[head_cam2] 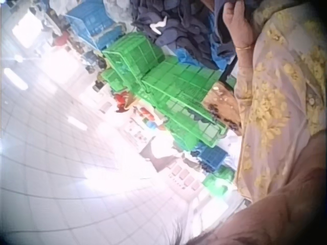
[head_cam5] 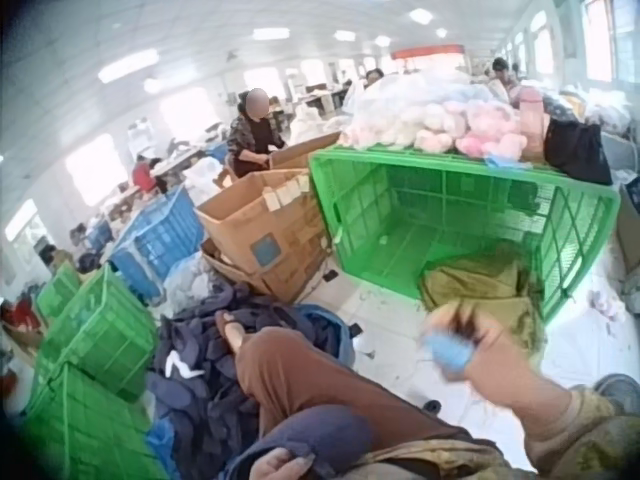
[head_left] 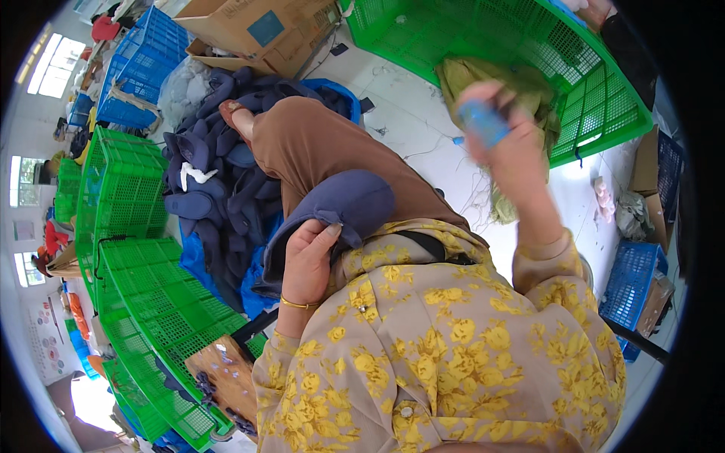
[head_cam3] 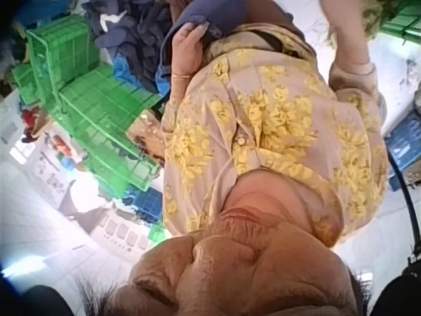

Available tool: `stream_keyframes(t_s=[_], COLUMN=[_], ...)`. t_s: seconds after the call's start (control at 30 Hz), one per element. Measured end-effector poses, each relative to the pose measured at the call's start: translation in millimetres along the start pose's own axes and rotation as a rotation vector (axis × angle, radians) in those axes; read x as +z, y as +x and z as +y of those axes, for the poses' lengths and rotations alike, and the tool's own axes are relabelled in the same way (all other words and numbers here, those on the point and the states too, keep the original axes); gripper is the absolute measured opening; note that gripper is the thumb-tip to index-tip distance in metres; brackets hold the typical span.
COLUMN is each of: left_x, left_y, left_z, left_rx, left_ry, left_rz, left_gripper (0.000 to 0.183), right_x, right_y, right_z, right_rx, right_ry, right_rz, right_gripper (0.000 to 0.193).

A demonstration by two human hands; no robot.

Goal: The person trims loose threads and fabric edges from a dark blue slip-on shoe using a small blue tool. The person repeatedly picks up the shoe, snips threads, and adjusts the shoe while seated on the floor.

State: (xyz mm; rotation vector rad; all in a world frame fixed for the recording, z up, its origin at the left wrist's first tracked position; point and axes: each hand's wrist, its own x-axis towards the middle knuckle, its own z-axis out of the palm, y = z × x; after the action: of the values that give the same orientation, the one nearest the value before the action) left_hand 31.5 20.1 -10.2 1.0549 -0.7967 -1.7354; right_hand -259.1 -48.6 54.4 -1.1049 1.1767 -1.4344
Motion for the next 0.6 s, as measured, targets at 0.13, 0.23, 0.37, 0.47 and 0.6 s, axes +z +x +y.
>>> stream_keyframes(t_s=[0.13, 0.23, 0.37, 0.47, 0.6], left_x=[-9.4, -8.8, -5.6, 3.6, -9.6], left_y=[0.9, 0.3, 0.4, 0.0, 1.0], left_z=[-5.1, -5.0, -2.7, 0.5, -7.1], left_rx=[-0.040, -0.050, -0.060, -0.061, -0.063], left_ry=[-0.074, -0.092, -0.108, -0.126, -0.108], left_rz=[-0.064, -0.058, -0.063, 0.002, -0.041], left_gripper=[0.030, 0.030, 0.030, 0.016, 0.030], right_x=[43.1, 56.2, 61.2, 60.9, 61.8], right_y=[-31.9, -40.0, -40.4, -39.5, -39.3], right_z=[39.9, 42.0, 49.1, 49.2, 43.0], right_rx=[-0.268, -0.358, -0.447, -0.469, -0.459], right_ry=[-0.433, -0.558, -0.633, -0.656, -0.725], right_rz=[-0.667, -0.751, -0.762, -0.770, -0.808], right_gripper=[0.021, 0.035, 0.033, 0.032, 0.028])
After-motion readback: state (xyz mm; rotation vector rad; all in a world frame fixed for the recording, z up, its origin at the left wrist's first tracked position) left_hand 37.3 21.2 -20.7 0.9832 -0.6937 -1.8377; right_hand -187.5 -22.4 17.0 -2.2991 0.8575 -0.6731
